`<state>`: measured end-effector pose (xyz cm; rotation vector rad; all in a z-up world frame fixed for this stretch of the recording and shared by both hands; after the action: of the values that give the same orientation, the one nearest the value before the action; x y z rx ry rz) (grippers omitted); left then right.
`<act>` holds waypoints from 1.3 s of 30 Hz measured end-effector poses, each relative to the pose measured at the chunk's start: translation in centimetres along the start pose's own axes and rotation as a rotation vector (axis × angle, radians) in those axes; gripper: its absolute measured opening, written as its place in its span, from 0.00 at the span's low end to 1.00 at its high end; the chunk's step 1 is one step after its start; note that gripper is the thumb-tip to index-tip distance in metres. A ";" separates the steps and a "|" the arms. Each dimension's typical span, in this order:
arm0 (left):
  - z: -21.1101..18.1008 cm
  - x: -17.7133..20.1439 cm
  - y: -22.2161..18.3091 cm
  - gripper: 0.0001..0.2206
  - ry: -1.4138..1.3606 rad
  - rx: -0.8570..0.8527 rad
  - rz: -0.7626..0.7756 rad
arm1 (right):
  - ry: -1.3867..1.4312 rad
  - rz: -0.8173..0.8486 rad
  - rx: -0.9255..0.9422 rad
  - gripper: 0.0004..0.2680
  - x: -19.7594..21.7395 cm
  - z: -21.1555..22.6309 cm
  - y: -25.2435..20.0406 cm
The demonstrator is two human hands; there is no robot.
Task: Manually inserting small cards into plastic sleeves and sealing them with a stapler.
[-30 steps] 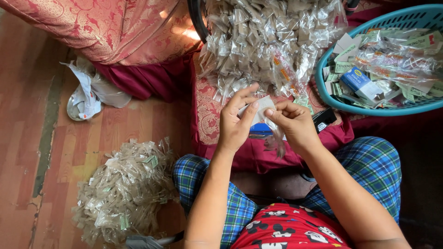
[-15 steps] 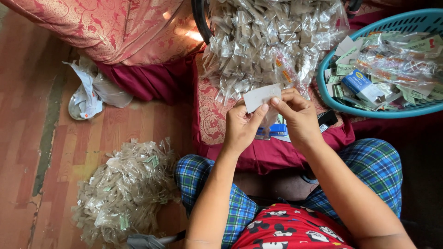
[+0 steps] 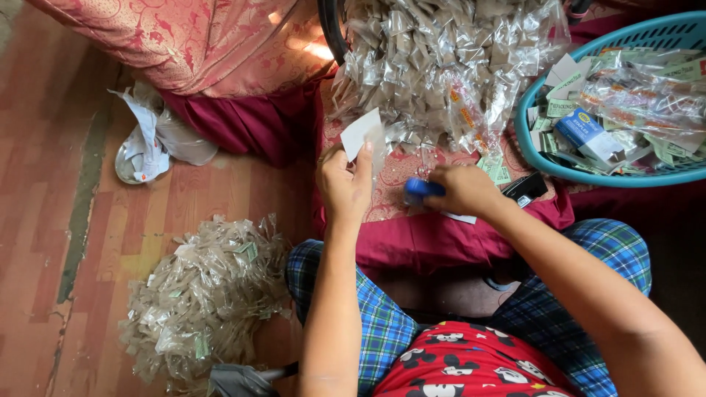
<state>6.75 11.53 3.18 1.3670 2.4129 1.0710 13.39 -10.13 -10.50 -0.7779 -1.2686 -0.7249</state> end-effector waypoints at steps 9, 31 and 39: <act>-1.3 -4.8 -2.3 0.13 0.072 0.026 0.138 | 1.517 -0.524 -0.190 0.18 14.3 -1.6 0.7; -5.2 -5.9 -2.6 0.16 -0.154 -0.084 0.172 | 1.470 -0.682 -0.416 0.27 6.0 -4.5 5.1; -2.5 -3.1 -0.5 0.10 -0.212 0.141 0.122 | 1.056 -0.211 -0.483 0.23 6.3 -1.8 1.1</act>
<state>7.00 7.60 4.08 1.6027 2.3132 0.7481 16.30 -11.31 -4.58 -0.4946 -0.2046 -1.3997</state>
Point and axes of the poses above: each hand's wrist, its own y-axis towards the middle knuckle, its own x-axis out of the back of the hand, z = x × y, the point moved 8 cm from there along y, towards the middle knuckle, and after that the axes turned 7 degrees about -y, right-handed, at the moved point
